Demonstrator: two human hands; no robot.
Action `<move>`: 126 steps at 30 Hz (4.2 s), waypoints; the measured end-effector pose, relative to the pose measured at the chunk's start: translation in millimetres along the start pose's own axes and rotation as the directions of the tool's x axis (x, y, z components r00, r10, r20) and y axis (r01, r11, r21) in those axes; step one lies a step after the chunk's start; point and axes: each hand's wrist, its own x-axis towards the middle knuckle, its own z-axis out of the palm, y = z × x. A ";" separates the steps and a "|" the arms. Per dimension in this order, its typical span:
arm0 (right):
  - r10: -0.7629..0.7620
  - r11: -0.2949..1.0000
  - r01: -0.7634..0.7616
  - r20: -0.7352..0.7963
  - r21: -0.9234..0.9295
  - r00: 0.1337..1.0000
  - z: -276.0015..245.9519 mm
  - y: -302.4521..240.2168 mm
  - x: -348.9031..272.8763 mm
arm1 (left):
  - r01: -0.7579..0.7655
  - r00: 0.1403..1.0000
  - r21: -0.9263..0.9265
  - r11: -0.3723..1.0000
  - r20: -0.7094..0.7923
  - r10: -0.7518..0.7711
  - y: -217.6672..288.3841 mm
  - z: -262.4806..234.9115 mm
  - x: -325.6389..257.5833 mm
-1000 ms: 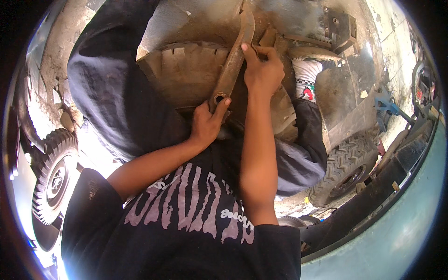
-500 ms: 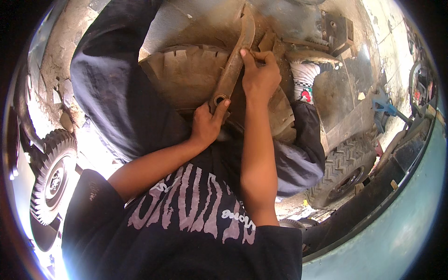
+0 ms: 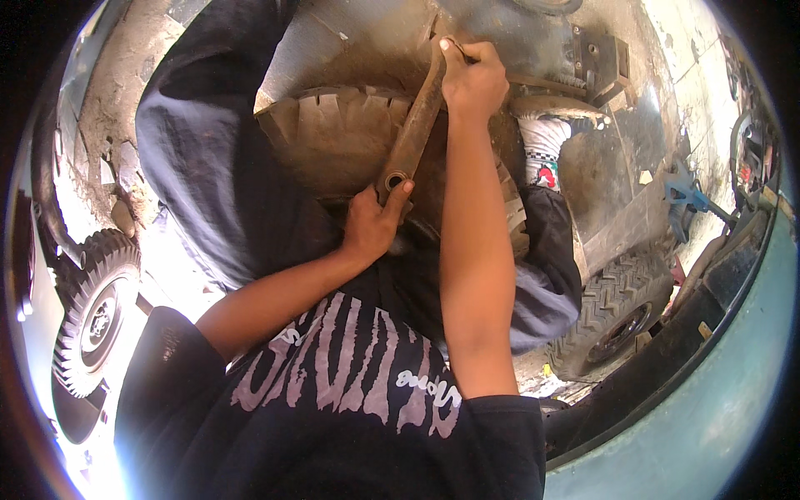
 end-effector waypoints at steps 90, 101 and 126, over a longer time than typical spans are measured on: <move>-0.151 0.988 0.155 0.242 0.003 0.958 -75.5 -25.0 -107.2 | 0.156 0.987 -0.005 0.988 0.041 -0.155 4.7 -6.4 -0.1; -0.091 0.994 0.107 0.292 -0.038 0.952 -69.0 -32.2 -86.0 | 0.012 1.000 0.119 0.993 0.009 -0.013 -1.3 -4.2 -1.0; -0.035 0.998 0.042 0.146 -0.042 0.989 -76.1 -26.3 -139.8 | 0.025 1.000 0.106 0.994 -0.012 -0.024 5.1 -6.7 -2.3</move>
